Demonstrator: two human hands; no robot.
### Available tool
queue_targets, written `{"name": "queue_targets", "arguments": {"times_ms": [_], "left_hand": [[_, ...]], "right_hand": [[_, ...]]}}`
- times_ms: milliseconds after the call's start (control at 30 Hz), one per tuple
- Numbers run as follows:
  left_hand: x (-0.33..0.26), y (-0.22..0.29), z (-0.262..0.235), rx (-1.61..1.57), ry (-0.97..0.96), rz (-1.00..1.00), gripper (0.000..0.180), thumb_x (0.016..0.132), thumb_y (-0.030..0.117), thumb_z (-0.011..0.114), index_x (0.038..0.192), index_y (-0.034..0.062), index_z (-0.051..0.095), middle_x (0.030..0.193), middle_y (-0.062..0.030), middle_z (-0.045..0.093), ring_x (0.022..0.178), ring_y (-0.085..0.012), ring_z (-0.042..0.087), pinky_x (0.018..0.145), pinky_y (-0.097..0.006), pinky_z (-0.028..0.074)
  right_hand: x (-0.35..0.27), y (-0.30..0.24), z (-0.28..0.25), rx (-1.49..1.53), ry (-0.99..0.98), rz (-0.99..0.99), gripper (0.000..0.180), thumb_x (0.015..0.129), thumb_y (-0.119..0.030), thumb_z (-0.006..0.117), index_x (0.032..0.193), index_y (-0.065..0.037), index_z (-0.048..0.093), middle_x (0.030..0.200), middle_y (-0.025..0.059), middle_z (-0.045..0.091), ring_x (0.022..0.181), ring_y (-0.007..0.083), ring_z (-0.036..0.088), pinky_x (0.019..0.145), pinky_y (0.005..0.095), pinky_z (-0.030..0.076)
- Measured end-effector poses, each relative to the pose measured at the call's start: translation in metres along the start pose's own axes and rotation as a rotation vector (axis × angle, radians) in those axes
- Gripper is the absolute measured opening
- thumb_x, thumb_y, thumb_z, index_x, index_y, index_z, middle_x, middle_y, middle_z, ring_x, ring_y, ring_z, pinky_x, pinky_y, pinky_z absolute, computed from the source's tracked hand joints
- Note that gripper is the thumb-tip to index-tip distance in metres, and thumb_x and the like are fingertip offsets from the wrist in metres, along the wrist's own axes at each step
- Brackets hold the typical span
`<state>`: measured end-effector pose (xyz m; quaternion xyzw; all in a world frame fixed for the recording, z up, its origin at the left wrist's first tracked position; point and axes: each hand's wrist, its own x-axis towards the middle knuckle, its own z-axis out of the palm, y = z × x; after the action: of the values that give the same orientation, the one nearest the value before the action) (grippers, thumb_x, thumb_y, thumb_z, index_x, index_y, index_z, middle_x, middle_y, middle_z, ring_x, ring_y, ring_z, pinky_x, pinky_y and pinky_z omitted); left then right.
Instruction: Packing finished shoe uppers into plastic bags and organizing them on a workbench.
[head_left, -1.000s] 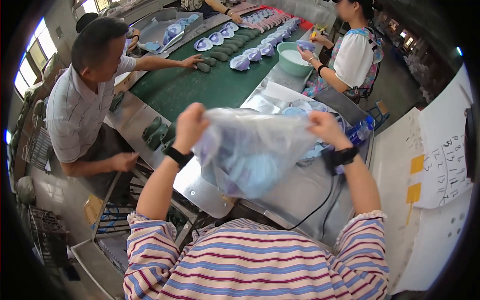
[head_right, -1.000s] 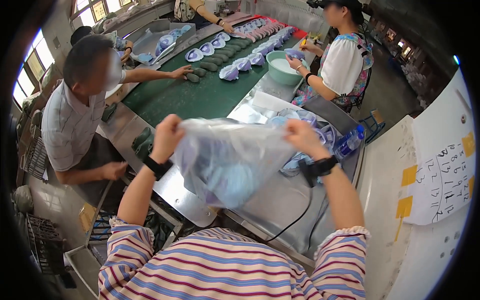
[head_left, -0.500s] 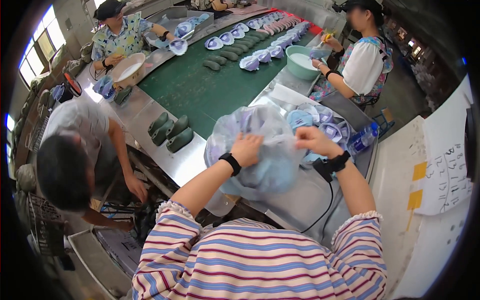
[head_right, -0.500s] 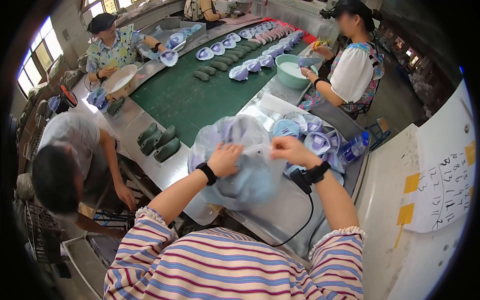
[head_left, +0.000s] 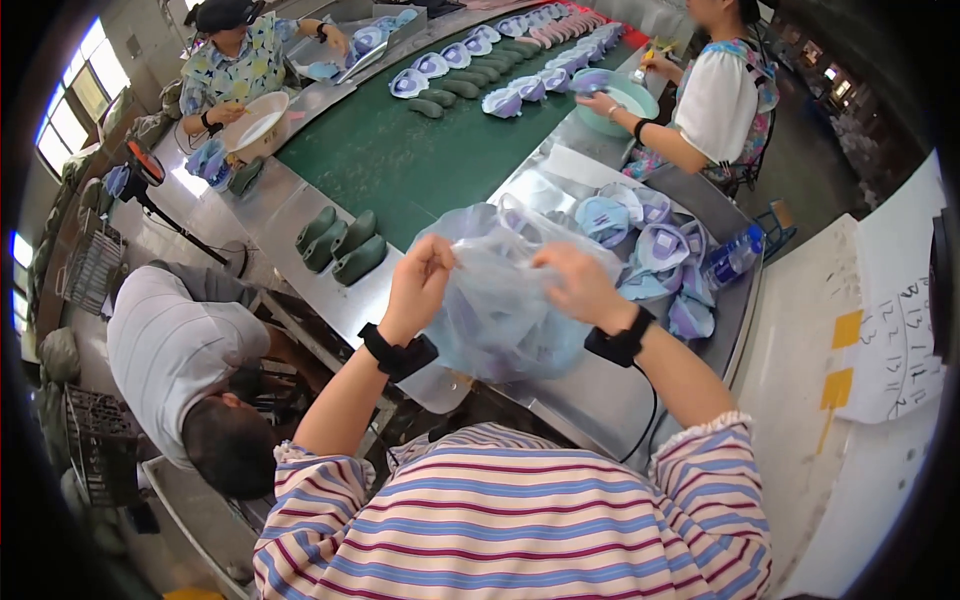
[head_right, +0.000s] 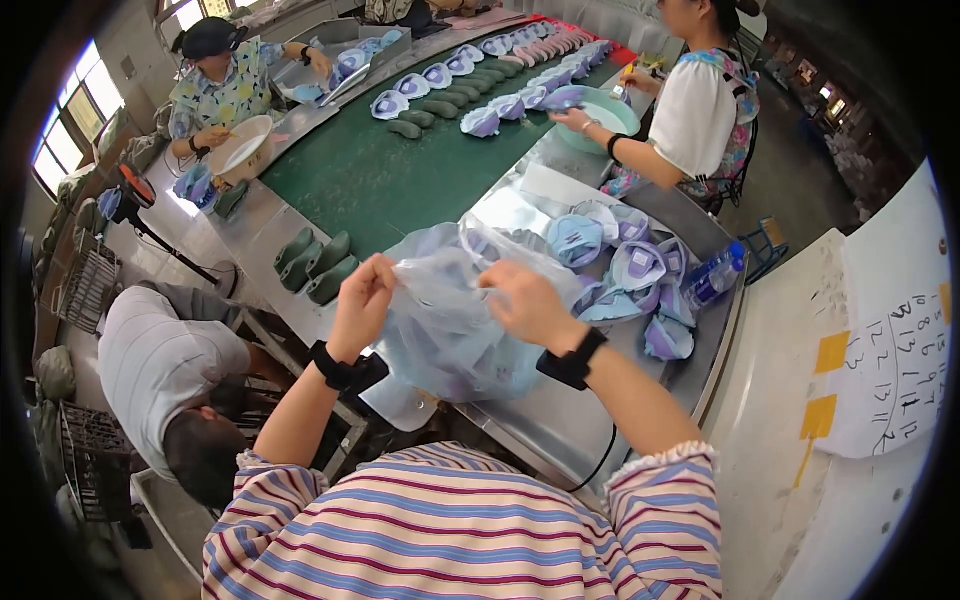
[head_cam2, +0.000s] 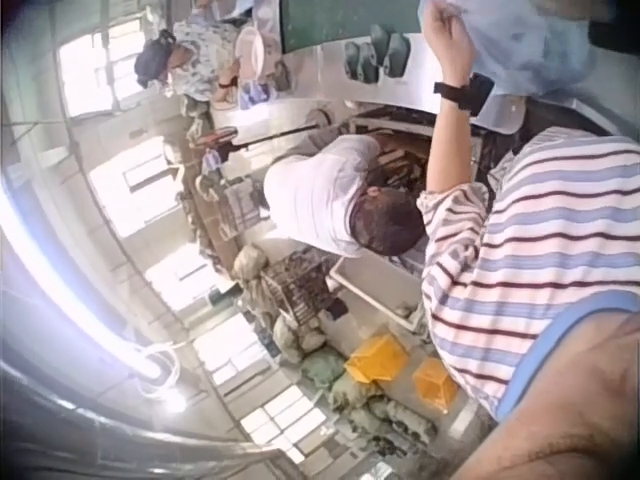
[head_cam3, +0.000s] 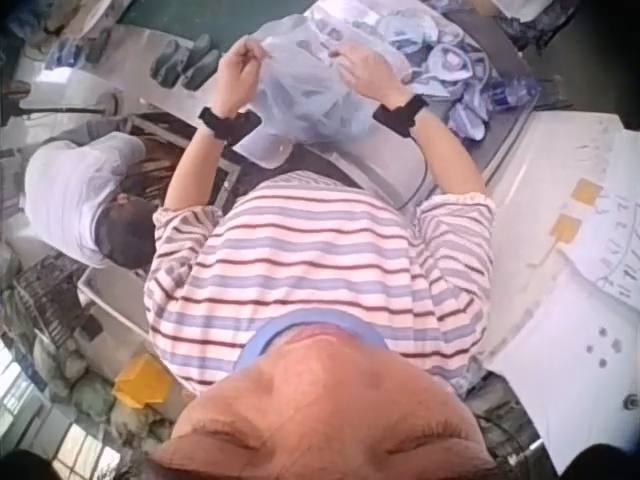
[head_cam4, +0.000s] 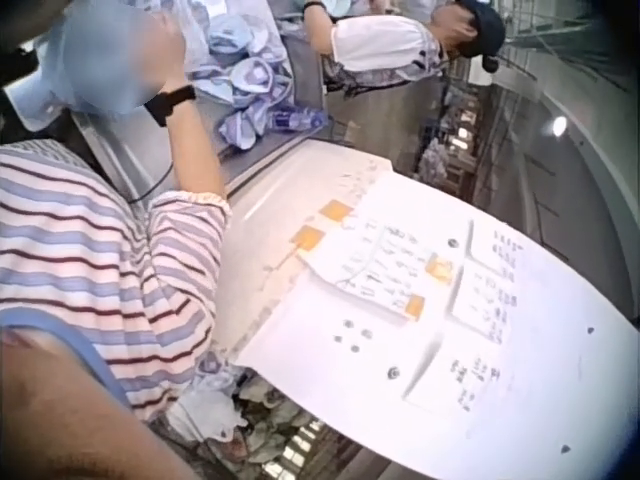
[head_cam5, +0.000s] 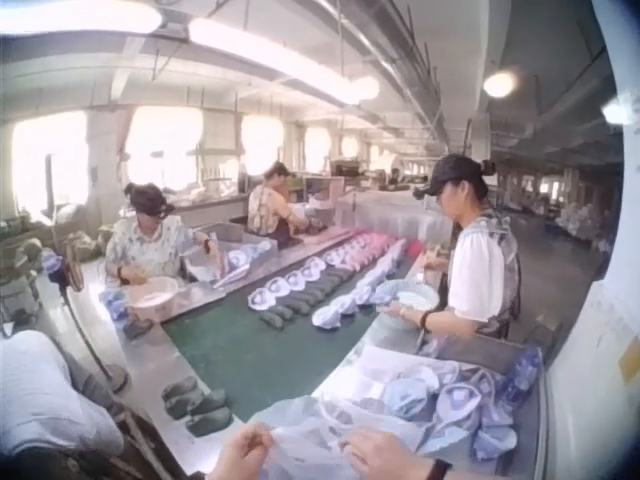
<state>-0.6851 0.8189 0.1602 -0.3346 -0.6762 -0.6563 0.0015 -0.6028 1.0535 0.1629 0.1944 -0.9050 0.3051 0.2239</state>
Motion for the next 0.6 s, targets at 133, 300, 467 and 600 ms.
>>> {"name": "queue_targets", "arguments": {"times_ms": [133,300,467,600], "left_hand": [[0.004,0.002,-0.046,-0.208,0.377,-0.151,0.018,0.072,-0.012,0.042,0.072,0.0042,0.049,0.072,0.0011,0.047,0.069,-0.0070,0.044,0.063,-0.018,0.035],[-0.010,0.031,-0.064,0.730,0.616,0.156,0.033,0.064,-0.005,0.053,0.096,0.0026,0.054,0.099,-0.0129,0.048,0.098,-0.0279,0.045,0.087,-0.036,0.034],[-0.063,0.019,0.039,0.734,-0.788,0.151,0.035,0.082,0.042,0.052,0.091,0.0082,0.057,0.072,-0.0113,0.062,0.073,-0.0308,0.060,0.072,-0.040,0.044],[-0.116,-0.011,0.003,0.965,-1.157,-0.143,0.031,0.086,0.039,0.045,0.083,0.0109,0.059,0.063,-0.0125,0.059,0.061,-0.0325,0.059,0.057,-0.045,0.046]], "right_hand": [[-0.042,0.022,0.024,-0.337,-0.697,0.106,0.012,0.071,-0.017,0.060,0.077,-0.008,0.055,0.077,0.0121,0.060,0.077,0.0298,0.058,0.070,0.0407,0.043],[-0.068,0.003,0.021,-0.278,-0.686,0.098,0.004,0.070,-0.016,0.055,0.070,-0.012,0.057,0.061,0.0094,0.058,0.064,0.0291,0.059,0.061,0.0425,0.043],[-0.040,-0.053,0.007,-0.178,-0.683,-0.178,0.007,0.068,-0.015,0.052,0.070,-0.011,0.058,0.061,0.0094,0.059,0.065,0.0290,0.060,0.061,0.0438,0.044],[-0.067,-0.028,-0.004,0.021,-1.261,0.225,0.024,0.076,-0.022,0.046,0.087,-0.008,0.063,0.080,0.0166,0.062,0.078,0.0285,0.060,0.072,0.0381,0.046]]}}
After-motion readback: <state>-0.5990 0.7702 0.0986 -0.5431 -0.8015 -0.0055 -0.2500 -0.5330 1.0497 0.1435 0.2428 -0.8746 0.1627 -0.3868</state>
